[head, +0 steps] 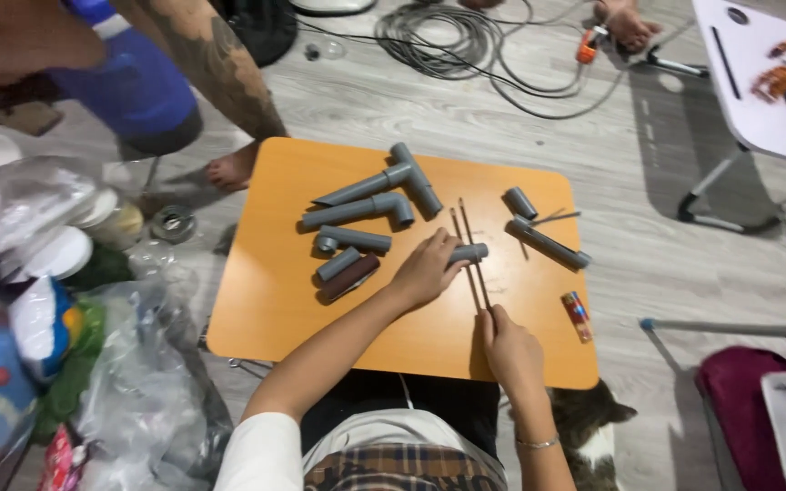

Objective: The person uses a metal file to smooth the edges of a small gray plastic pipe fitting. They hold the fitting with one hand and file the rim with the other, rotating the piece to work on different sides. A cat lies on the floor nearby and is petted by another person.

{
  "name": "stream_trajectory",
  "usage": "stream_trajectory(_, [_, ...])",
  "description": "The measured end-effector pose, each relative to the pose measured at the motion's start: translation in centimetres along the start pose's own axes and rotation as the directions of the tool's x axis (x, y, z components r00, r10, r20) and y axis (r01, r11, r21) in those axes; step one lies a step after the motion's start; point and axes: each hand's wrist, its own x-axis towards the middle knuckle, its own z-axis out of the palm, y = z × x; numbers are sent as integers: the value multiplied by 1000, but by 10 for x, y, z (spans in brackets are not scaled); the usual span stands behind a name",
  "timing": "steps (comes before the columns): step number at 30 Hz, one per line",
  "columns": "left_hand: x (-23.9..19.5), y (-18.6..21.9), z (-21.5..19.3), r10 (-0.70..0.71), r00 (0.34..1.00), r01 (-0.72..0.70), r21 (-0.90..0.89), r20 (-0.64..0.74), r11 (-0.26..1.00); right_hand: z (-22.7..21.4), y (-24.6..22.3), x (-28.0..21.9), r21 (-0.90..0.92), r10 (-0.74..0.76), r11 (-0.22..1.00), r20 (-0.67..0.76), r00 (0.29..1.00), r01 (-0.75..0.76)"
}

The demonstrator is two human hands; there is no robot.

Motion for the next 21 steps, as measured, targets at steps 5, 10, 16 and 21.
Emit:
stream_trajectory(5, [-4, 1, 0, 26, 999, -25, 43, -25, 999, 2, 3, 1, -11, 1, 1000, 5, 1000, -1])
stream_trajectory(10, [-5, 0, 0, 36, 999, -35, 30, -32, 999, -1, 1, -1, -15, -27, 1000, -10, 1000, 27])
stream_trajectory(16, [-4, -8, 8, 37, 997, -34, 62, -61, 998, -9, -7, -7, -11, -17, 1000, -3, 1000, 17])
stream_trajectory(21, [-1, -26, 27, 102, 991, -79, 244, -82, 967, 0, -1, 2, -87, 8, 996, 55, 998, -3])
